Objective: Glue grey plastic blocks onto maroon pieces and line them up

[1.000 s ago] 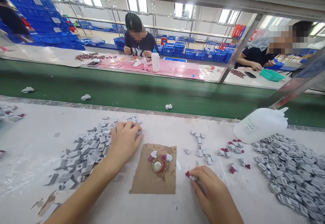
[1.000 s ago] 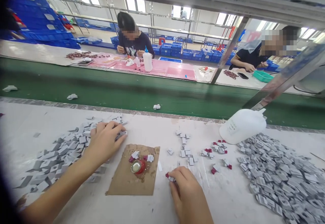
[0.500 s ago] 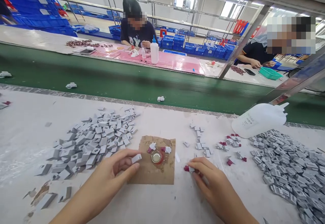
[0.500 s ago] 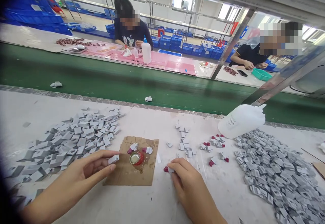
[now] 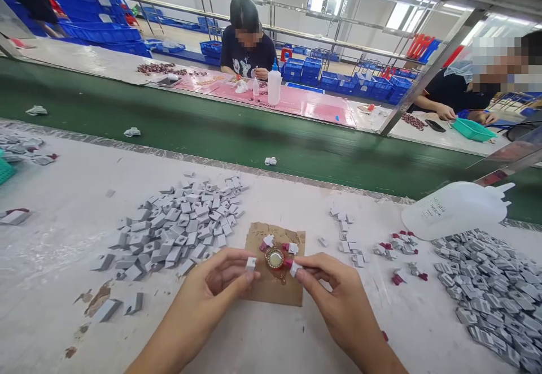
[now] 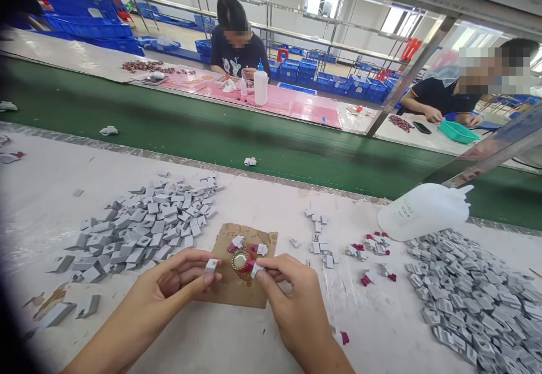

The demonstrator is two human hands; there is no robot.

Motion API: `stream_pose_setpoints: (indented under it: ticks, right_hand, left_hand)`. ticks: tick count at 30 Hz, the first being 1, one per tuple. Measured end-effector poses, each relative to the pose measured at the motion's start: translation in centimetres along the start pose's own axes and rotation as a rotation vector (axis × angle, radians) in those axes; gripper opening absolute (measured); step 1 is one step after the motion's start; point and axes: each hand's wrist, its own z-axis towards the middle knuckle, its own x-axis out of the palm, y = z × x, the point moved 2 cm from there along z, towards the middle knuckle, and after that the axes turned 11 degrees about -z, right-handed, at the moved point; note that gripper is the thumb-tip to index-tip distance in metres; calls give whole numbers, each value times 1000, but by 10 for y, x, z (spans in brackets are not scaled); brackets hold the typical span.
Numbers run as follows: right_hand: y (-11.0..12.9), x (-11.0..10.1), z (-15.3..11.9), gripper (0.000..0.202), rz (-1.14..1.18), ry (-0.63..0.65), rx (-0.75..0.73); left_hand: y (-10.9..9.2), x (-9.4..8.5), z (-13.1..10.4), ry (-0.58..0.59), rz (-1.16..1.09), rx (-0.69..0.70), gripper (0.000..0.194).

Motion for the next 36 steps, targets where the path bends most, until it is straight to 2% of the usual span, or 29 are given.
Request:
stream_pose_setpoints:
  ticks: [5,12,15,19,25,36]
  right_hand:
    - [11,12,11,23,-27,8,-31]
    - [13,11,11,23,-40,-10,-16]
    - [12,8,9,23,82,-39,52]
    - [9,6,8,30,367,-53,140]
    - [7,6,7,31,588,-32,155]
    - [13,0,4,25,532,-39,103]
  left_hand:
    - [-2,8,-1,16,-30,34,45]
    - [-9,10,2,11,-29,104,33]
    - [-14,16,1,26,-46,101,35]
    - [-21,30,0,88,-99,80,34]
    - [-22,46,1,186,-162,90,28]
    - [-28,58,2,236,-183,86,26]
